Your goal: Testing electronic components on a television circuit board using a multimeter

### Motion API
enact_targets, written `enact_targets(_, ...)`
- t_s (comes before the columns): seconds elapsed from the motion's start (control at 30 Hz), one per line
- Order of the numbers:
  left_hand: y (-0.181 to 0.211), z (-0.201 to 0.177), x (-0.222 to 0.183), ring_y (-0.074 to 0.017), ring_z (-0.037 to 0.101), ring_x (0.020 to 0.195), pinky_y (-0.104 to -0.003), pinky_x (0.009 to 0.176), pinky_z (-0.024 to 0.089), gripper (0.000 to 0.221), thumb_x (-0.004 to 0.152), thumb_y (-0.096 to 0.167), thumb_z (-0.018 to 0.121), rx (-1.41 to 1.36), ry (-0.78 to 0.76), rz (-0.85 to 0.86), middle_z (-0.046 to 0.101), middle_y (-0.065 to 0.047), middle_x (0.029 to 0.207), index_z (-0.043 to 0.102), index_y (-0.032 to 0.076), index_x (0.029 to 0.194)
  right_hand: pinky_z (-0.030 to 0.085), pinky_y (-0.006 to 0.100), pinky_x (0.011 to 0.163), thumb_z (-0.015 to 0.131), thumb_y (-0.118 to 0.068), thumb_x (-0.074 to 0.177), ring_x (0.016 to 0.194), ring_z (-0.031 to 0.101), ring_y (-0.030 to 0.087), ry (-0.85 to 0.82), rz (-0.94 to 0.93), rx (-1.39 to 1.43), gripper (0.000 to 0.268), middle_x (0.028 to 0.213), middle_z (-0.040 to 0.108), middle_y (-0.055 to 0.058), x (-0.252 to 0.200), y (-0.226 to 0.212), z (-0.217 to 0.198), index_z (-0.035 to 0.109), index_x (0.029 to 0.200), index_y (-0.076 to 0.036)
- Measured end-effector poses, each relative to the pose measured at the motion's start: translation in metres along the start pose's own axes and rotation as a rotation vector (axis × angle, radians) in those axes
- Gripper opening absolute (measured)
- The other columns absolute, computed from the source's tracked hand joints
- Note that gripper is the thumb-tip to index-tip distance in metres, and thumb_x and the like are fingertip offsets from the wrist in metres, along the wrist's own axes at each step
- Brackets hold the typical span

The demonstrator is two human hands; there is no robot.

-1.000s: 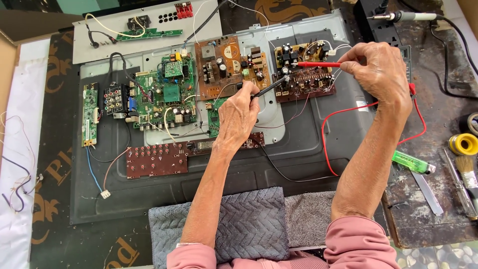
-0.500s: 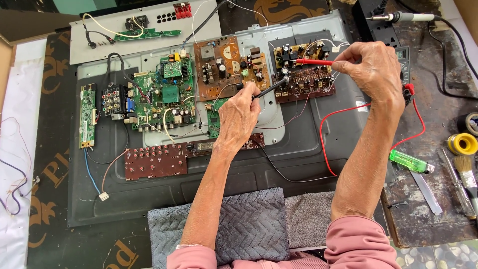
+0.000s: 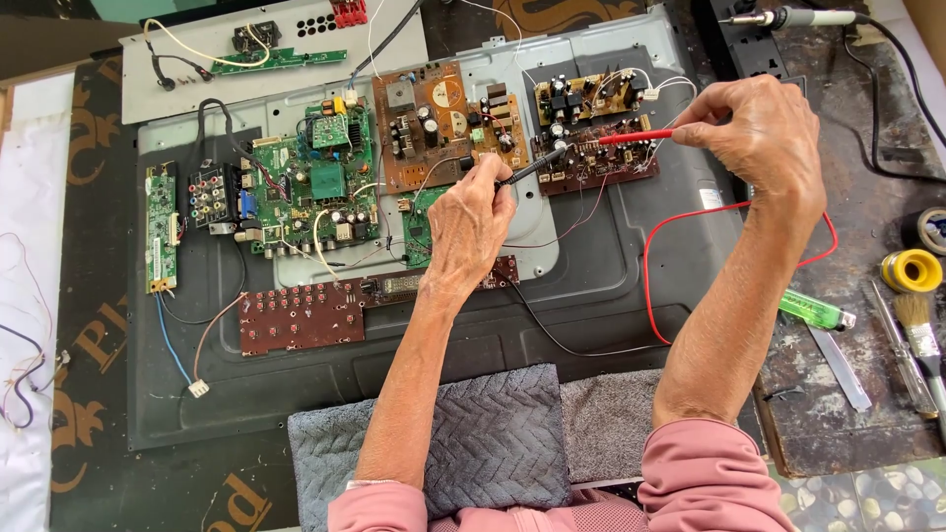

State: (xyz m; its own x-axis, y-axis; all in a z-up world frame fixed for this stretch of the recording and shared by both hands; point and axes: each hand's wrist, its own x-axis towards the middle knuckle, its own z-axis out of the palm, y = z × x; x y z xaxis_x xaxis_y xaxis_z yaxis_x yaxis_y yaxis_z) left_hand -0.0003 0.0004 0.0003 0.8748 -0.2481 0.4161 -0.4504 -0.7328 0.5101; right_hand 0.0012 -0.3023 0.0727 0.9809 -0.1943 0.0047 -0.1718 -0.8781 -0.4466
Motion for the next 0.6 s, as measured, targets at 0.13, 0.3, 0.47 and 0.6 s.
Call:
enact_targets(0.13,0.000,0.000,0.000,-0.0167,0.043,0.049,-0.033,0.044,0.035,0.018,0.090,0.000,0.057,0.014,0.023,0.020,0.056,0.001,0.071,0.055,0.013,0.102,0.043,0.049,0.077,0.076,-0.032,0.089,0.085,0.061,0.026,0.006,-0.002,-0.050,0.010,0.082,0.070,-0.003,0.007,0.008,0.007,0.082,0.097,-0.031)
enact_targets(0.3,0.002,-0.001,0.000,-0.0174,0.048,0.051,-0.033,0.045,0.038,0.020,0.090,-0.001,0.060,0.001,0.008,0.033,0.056,0.002,0.071,0.055,0.013,0.103,0.044,0.046,0.078,0.077,-0.031,0.090,0.084,0.062,0.023,0.021,-0.014,-0.061,0.009,0.079,0.069,-0.004,0.010,0.012,0.010,0.082,0.097,-0.030)
enact_targets(0.47,0.006,-0.001,-0.001,-0.0149,0.047,0.048,-0.031,0.041,0.035,0.017,0.094,0.002,0.062,-0.006,-0.002,0.043,0.061,0.003,0.075,0.055,0.014,0.103,0.044,0.046,0.077,0.076,-0.030,0.089,0.085,0.062,0.023,0.030,-0.028,-0.065,0.010,0.080,0.067,-0.004,0.010,0.014,0.011,0.082,0.097,-0.030)
enact_targets(0.6,0.005,0.000,-0.001,-0.0162,0.046,0.048,-0.033,0.043,0.035,0.016,0.094,0.003,0.062,-0.014,-0.017,0.035,0.061,0.002,0.076,0.054,0.014,0.103,0.045,0.047,0.075,0.078,-0.031,0.090,0.087,0.064,0.024,0.023,-0.025,-0.070,0.010,0.084,0.070,-0.004,0.012,0.015,0.011,0.082,0.098,-0.030)
